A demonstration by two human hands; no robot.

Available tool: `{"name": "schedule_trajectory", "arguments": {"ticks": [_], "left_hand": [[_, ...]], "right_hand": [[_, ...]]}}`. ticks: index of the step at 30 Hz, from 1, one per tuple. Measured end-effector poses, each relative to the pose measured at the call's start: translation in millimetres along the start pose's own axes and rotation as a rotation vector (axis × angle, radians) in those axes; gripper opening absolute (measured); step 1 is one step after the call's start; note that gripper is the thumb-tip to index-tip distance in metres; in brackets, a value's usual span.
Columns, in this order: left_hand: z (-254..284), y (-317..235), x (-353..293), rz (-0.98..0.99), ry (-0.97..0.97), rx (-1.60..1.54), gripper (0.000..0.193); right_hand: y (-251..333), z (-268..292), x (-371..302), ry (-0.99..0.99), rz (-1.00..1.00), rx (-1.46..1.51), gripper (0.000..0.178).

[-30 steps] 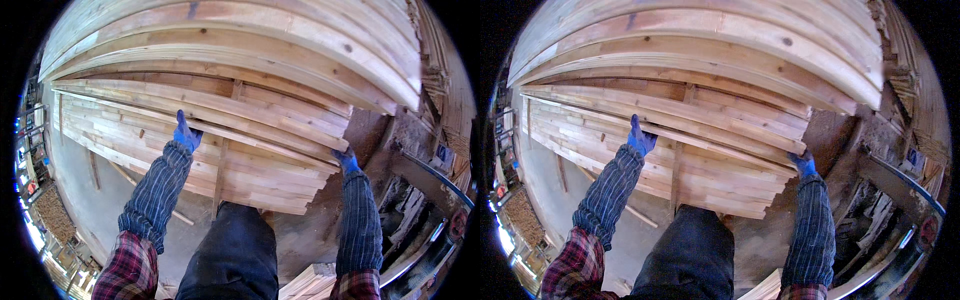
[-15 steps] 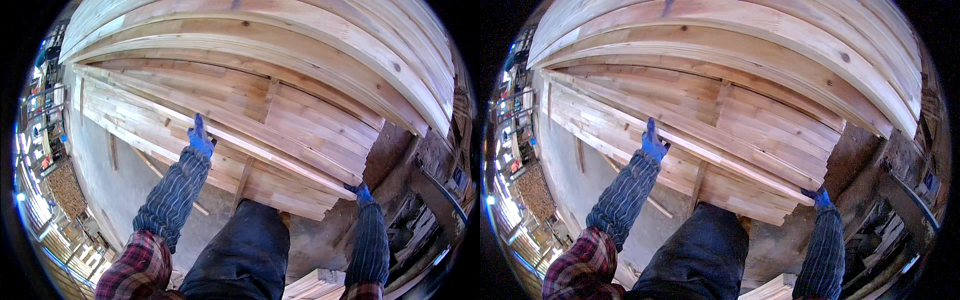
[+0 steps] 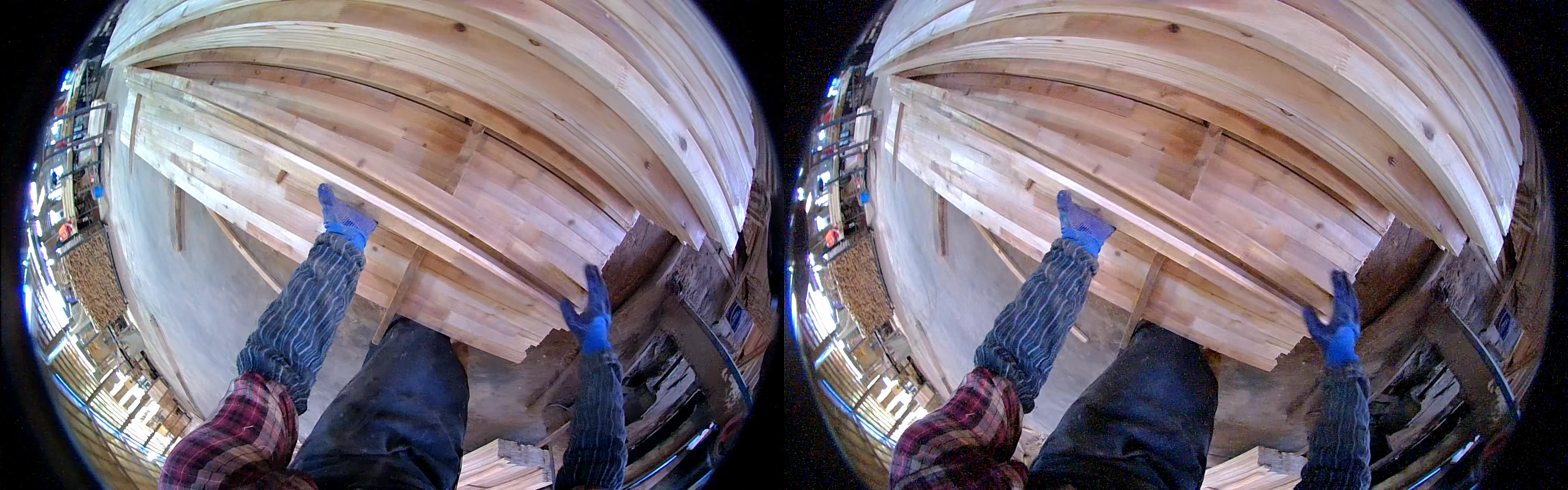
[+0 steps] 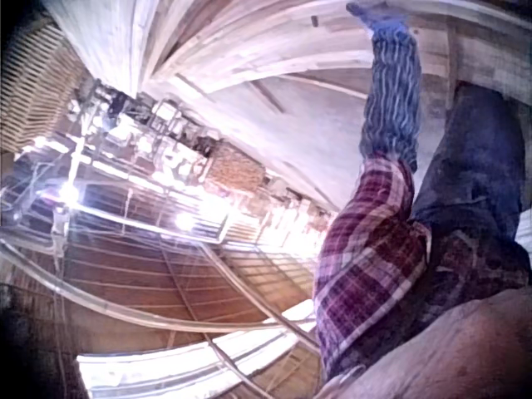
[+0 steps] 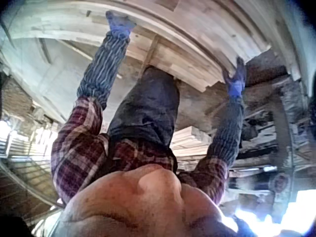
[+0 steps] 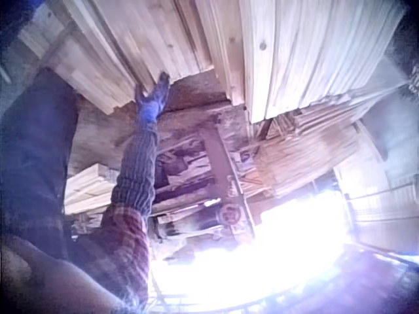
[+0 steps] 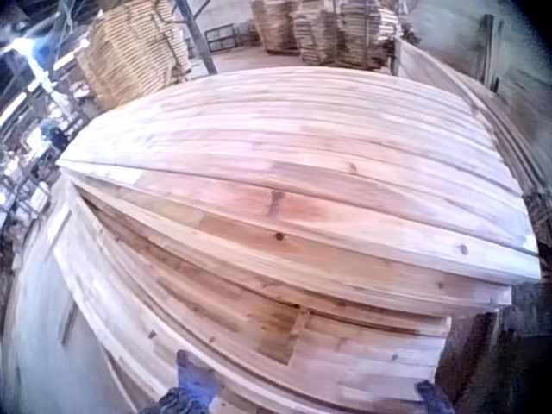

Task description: The person picks up thin wood strips from a stack, feeds them into a processing machine, collects them as they exit, and later moves large finished wood panels onto a rack.

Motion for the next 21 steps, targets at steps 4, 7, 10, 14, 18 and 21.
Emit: {"name": "schedule_trajectory", "arguments": {"ticks": [4,7,10,14,18,21], "left_hand": [[-26.5,17.3,-7.3,0.131,-0.011,-0.078,0.12],[-24.2,14.9,-6.6,0.103,0.156,-0.001,0.119],[-20.8,24.3,-4.7,0.166,0.022,-0.069,0.106],[30.5,23.8,-4.6,0.017,0.158,-0.107,0.089],[34.3,17.9,-15.3,0.024,0.113,-0.143,0.088],[40.7,21.1,-16.5,0.002,0.131,-0.125,0.086]], "right_hand": [[81.1,-46.0,69.9,0.17,0.125,0.323,0.077],[106.5,-84.2,118.5,0.452,-0.018,0.155,0.089],[57.6,-100.2,136.8,0.621,-0.047,0.409,0.1],[49.8,-112.3,132.7,0.754,-0.006,0.408,0.1],[68.7,-115.7,115.7,0.69,-0.034,0.109,0.089],[61.3,-96.4,129.0,0.556,-0.074,0.256,0.083]]}}
Point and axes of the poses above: each hand's wrist, its own x-axis towards the middle knuckle, its own z-axis out of the back of the hand, y = z × x, the point moved 3 cm from there along x, towards the middle knuckle
